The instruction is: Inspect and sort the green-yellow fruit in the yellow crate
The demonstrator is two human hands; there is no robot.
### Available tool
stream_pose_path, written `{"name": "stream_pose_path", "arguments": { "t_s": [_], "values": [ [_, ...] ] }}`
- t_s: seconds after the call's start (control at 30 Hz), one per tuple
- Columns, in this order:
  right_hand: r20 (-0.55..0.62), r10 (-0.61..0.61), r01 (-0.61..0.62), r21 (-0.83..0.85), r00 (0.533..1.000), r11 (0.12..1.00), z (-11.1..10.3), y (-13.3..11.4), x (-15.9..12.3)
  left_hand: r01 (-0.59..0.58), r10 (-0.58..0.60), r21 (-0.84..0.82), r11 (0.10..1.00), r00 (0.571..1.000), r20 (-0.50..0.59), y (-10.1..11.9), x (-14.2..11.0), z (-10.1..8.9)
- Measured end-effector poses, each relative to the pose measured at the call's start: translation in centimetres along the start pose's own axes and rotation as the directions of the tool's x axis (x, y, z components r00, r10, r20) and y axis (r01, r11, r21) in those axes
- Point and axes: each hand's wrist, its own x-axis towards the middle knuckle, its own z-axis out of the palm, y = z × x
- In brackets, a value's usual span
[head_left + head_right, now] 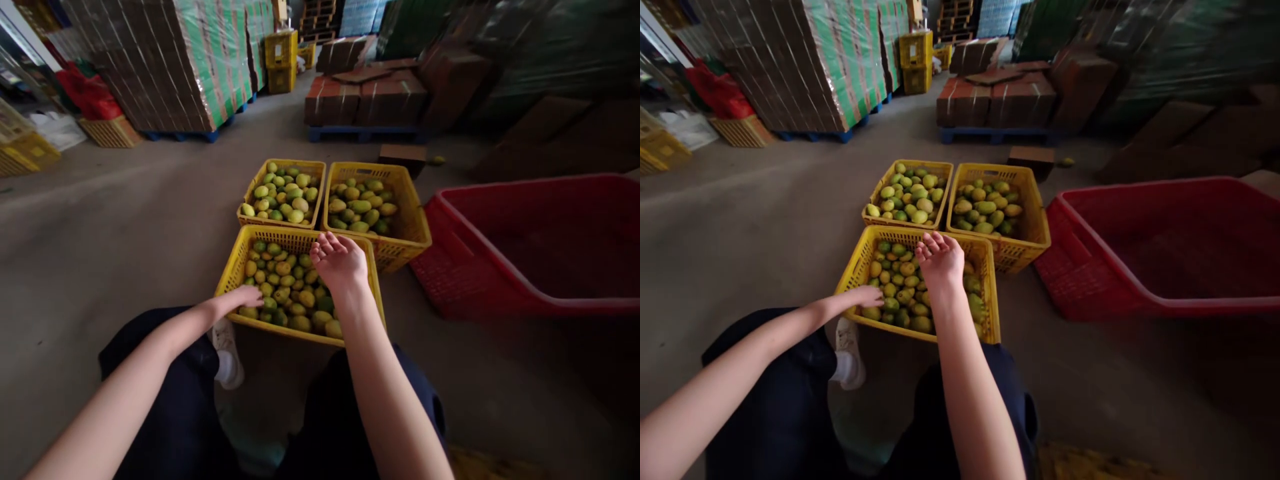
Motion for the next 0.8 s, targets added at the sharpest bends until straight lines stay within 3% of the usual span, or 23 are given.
{"name": "stream_pose_path", "arguments": {
  "t_s": [0.23, 0.4, 0.6, 0.8],
  "values": [
    [-0.018, -0.017, 0.019, 0.070, 1.000, 0.997, 0.2, -2.7, -1.3, 0.011, 0.060, 0.334, 0.943, 0.977, -0.203, 3.6, 10.3, -4.8],
    [0.001, -0.120, 0.119, 0.078, 0.993, 0.990, -0.7, -4.3, -0.3, 0.046, 0.061, 0.399, 0.916, 0.966, -0.252, 4.2, 14.6, -5.0],
    [0.048, -0.135, 0.132, 0.065, 0.990, 0.989, -1.7, -4.6, 0.9, 0.131, -0.030, 0.370, 0.920, 0.963, -0.268, 2.9, 14.6, -2.3],
    [0.061, -0.117, 0.112, 0.081, 0.991, 0.990, -1.3, -4.7, 0.4, 0.246, -0.215, 0.210, 0.946, 0.963, -0.161, 0.0, 10.3, -1.5]
  ]
}}
